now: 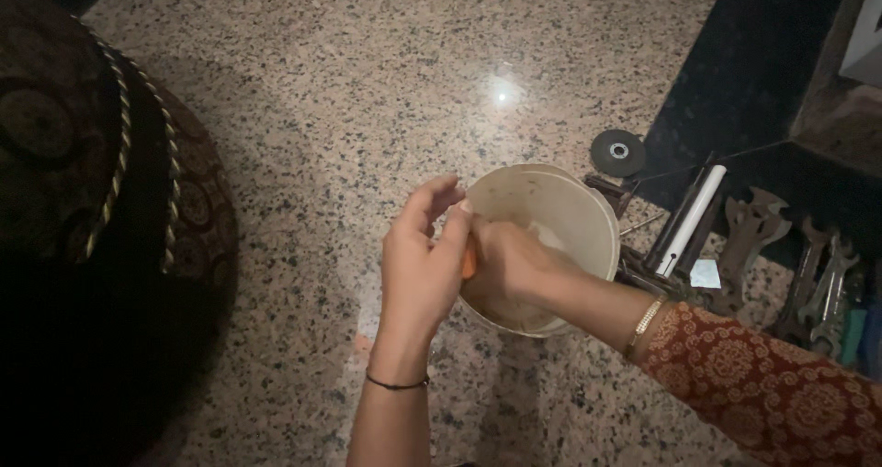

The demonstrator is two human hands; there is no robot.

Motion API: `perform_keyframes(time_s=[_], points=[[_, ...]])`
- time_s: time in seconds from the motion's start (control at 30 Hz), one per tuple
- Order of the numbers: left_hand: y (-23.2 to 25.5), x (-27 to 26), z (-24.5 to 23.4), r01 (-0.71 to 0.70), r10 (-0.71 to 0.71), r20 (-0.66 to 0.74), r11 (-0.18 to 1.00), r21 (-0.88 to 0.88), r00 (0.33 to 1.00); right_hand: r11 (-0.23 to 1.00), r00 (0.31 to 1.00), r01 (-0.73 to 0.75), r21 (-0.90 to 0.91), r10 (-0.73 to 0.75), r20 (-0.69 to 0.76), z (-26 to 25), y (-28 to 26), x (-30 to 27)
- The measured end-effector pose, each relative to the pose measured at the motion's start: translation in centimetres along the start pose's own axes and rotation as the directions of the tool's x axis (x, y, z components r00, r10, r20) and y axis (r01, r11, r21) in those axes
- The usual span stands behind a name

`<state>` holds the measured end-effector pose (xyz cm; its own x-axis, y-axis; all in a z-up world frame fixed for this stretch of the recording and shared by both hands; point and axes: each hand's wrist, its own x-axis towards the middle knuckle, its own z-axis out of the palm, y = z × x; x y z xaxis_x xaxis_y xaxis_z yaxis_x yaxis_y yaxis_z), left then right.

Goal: The person wipes an orange plastic tool case with a cloth, then places a green screwdriver and several metal bits into it. The case is closed and placed into a white bucket along with other tools including wrenches and a pipe cutter.

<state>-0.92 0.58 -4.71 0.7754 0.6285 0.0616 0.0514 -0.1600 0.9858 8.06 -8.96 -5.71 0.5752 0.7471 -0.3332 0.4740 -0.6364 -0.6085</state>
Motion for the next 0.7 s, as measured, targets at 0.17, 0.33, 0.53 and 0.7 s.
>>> perform_keyframes(time_s=[0.17,0.33,0.53,0.7], points=[[-0.1,-0.1,0.0,-0.009,0.009,0.019,1.000,-0.004,1.000,0.996,0.997,0.079,0.032,-0.079,-0.006,0.7,1.5,0.1],[0.5,-0.3,0.2,0.025,-0.027,0.023,0.996,0.081,0.999,0.980,0.983,0.186,0.068,-0.186,-0.011,0.4,1.6,0.0],[1.8,-0.4,0.5,-0.021,0.023,-0.017,0.994,0.109,1.000,0.998,0.999,0.021,0.055,-0.022,0.022,-1.9,2.4,0.0],[3.8,-0.9,1.9,-0.112,0.115,-0.056,0.992,0.055,0.992,0.958,0.960,0.244,0.153,-0.217,-0.177,-7.9,5.7,-2.6]])
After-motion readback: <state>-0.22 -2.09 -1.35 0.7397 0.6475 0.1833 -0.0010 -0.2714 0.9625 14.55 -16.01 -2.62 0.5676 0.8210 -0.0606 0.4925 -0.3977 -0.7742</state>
